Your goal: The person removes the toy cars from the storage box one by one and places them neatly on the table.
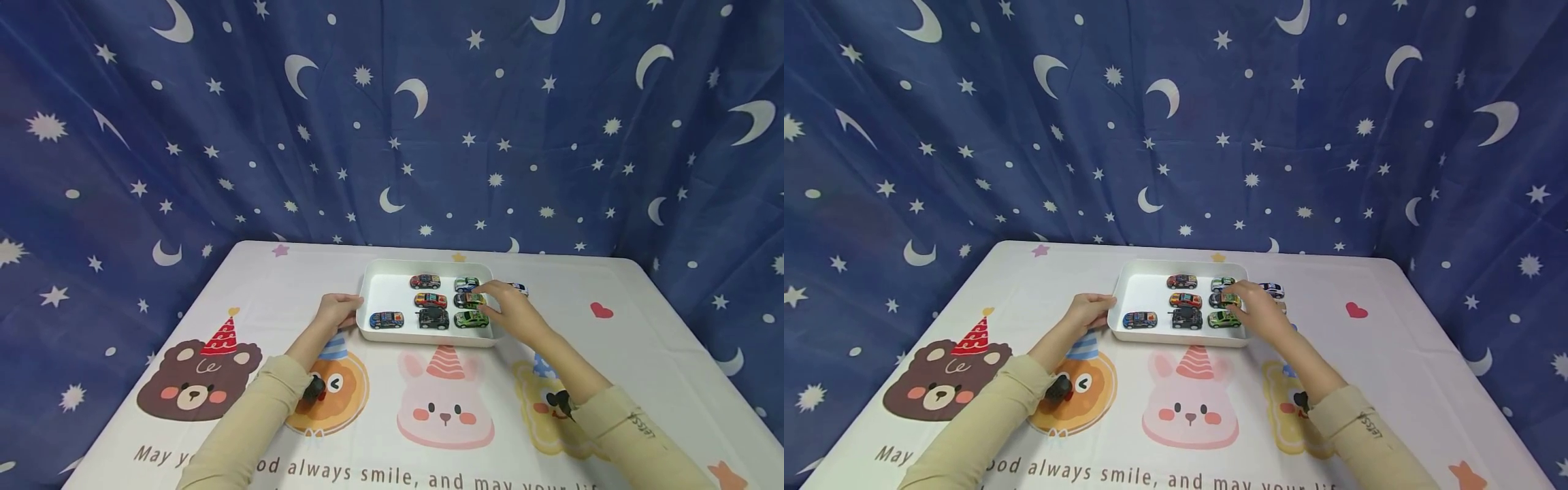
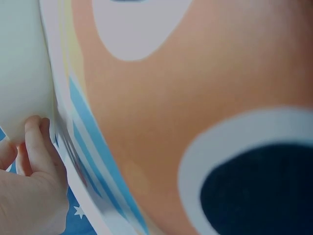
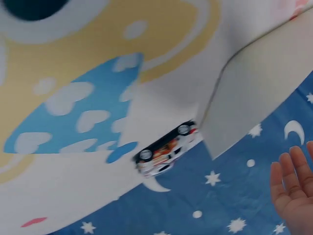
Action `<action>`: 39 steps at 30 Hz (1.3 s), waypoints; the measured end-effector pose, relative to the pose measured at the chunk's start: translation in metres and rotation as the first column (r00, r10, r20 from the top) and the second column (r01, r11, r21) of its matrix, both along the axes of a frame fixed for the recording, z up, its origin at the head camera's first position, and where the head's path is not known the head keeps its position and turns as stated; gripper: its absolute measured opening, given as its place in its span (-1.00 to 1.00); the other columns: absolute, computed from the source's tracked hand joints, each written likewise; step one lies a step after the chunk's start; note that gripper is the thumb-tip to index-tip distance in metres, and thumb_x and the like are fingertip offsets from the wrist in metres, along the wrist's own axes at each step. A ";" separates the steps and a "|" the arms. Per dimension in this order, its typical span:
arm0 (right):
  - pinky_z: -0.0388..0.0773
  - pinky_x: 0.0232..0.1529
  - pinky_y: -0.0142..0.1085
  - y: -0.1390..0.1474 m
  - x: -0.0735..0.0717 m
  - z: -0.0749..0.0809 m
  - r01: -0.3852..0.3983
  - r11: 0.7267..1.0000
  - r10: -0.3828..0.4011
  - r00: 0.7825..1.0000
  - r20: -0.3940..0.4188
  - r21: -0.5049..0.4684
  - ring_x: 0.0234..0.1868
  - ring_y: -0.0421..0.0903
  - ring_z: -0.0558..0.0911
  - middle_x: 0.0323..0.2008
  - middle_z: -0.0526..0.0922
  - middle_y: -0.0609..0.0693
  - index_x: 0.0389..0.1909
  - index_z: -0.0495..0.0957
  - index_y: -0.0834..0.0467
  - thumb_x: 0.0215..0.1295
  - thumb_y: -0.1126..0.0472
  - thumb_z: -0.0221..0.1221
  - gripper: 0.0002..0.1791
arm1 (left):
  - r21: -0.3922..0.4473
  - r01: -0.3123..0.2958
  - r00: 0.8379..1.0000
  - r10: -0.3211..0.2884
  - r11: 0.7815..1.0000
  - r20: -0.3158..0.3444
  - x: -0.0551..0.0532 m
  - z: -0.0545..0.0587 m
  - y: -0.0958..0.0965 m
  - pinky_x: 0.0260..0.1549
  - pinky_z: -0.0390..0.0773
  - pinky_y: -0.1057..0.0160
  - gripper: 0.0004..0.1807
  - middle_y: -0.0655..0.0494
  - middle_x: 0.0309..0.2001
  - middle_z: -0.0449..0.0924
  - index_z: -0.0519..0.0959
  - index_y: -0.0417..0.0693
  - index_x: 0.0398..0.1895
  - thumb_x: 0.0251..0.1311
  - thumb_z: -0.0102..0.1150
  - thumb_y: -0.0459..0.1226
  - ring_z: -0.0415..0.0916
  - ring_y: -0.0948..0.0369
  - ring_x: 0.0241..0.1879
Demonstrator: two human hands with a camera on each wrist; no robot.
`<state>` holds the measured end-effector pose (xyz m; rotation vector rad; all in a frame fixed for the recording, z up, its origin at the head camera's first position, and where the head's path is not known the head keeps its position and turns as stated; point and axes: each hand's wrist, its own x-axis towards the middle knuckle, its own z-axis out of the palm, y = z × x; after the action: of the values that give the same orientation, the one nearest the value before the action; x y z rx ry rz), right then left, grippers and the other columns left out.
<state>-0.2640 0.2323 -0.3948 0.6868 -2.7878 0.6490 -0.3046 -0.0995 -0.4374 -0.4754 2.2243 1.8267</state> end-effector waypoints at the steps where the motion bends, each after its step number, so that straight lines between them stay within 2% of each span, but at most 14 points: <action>1: 0.55 0.06 0.05 -0.003 0.001 0.001 -0.013 1.000 0.013 1.000 -0.008 0.009 0.02 0.19 0.57 -0.06 0.62 0.21 -0.02 0.55 0.30 0.16 0.36 0.25 -0.67 | -0.001 0.000 1.000 0.000 1.000 -0.001 0.000 0.000 0.000 -0.48 0.65 0.47 -0.65 -0.22 0.03 0.58 0.54 -0.25 0.04 0.23 0.18 -0.27 0.53 0.39 -0.56; 8: 0.60 0.00 -0.02 -0.022 0.004 0.003 -0.096 0.995 0.097 0.994 -0.043 0.020 0.00 0.16 0.58 -0.06 0.63 0.21 -0.03 0.55 0.31 0.12 0.36 0.28 -0.65 | -0.004 0.005 1.000 -0.005 1.000 0.003 -0.001 0.000 -0.001 -0.47 0.64 0.49 -0.64 -0.22 0.04 0.57 0.53 -0.25 0.05 0.24 0.17 -0.26 0.52 0.39 -0.55; 18: 0.60 0.02 -0.06 -0.053 0.006 0.012 -0.136 0.990 0.137 0.991 -0.009 0.035 0.01 0.12 0.59 -0.05 0.62 0.16 0.00 0.55 0.27 0.17 0.29 0.26 -0.65 | 0.006 0.009 1.000 -0.009 1.000 0.000 -0.001 0.001 -0.001 -0.47 0.65 0.47 -0.64 -0.24 0.03 0.57 0.53 -0.27 0.05 0.24 0.16 -0.27 0.55 0.37 -0.53; 23: 0.59 0.05 -0.07 -0.069 0.004 0.016 -0.166 0.984 0.166 0.986 -0.003 0.061 0.04 0.11 0.59 -0.03 0.63 0.16 0.00 0.55 0.26 0.17 0.29 0.27 -0.65 | 0.010 0.015 1.000 -0.015 1.000 -0.008 0.000 0.000 -0.001 -0.41 0.66 0.46 -0.63 -0.25 0.04 0.56 0.52 -0.28 0.07 0.24 0.16 -0.27 0.57 0.33 -0.45; 30: 0.64 -0.04 -0.20 -0.089 0.003 0.016 -0.236 0.970 0.234 0.971 0.043 0.056 -0.03 0.05 0.62 -0.08 0.63 0.13 -0.07 0.59 0.25 0.17 0.35 0.25 -0.72 | 0.019 0.014 1.000 -0.014 1.000 -0.001 0.000 -0.001 0.000 -0.43 0.66 0.46 -0.63 -0.25 0.03 0.56 0.51 -0.27 0.08 0.24 0.16 -0.27 0.56 0.35 -0.49; 34: 0.63 -0.04 -0.24 -0.099 -0.003 0.013 -0.257 0.965 0.252 0.963 0.092 0.057 -0.02 0.05 0.61 -0.07 0.62 0.13 -0.08 0.58 0.27 0.16 0.35 0.26 -0.72 | 0.015 0.015 1.000 -0.015 1.000 -0.005 0.001 -0.002 -0.001 -0.45 0.65 0.47 -0.63 -0.25 0.02 0.57 0.51 -0.28 0.08 0.25 0.16 -0.27 0.56 0.36 -0.50; 39: 0.63 -0.06 -0.21 -0.110 -0.017 0.013 -0.311 0.949 0.304 0.946 0.112 0.046 -0.08 0.09 0.62 -0.12 0.64 0.17 -0.08 0.57 0.33 0.14 0.36 0.27 -0.70 | 0.022 0.016 1.000 -0.016 1.000 -0.015 -0.001 -0.001 -0.002 -0.47 0.65 0.48 -0.63 -0.26 0.03 0.56 0.51 -0.29 0.07 0.25 0.15 -0.28 0.55 0.37 -0.52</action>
<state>-0.2810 0.1218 -0.3813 1.1498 -2.8306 0.6694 -0.3052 -0.1011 -0.4387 -0.4405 2.2084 1.8509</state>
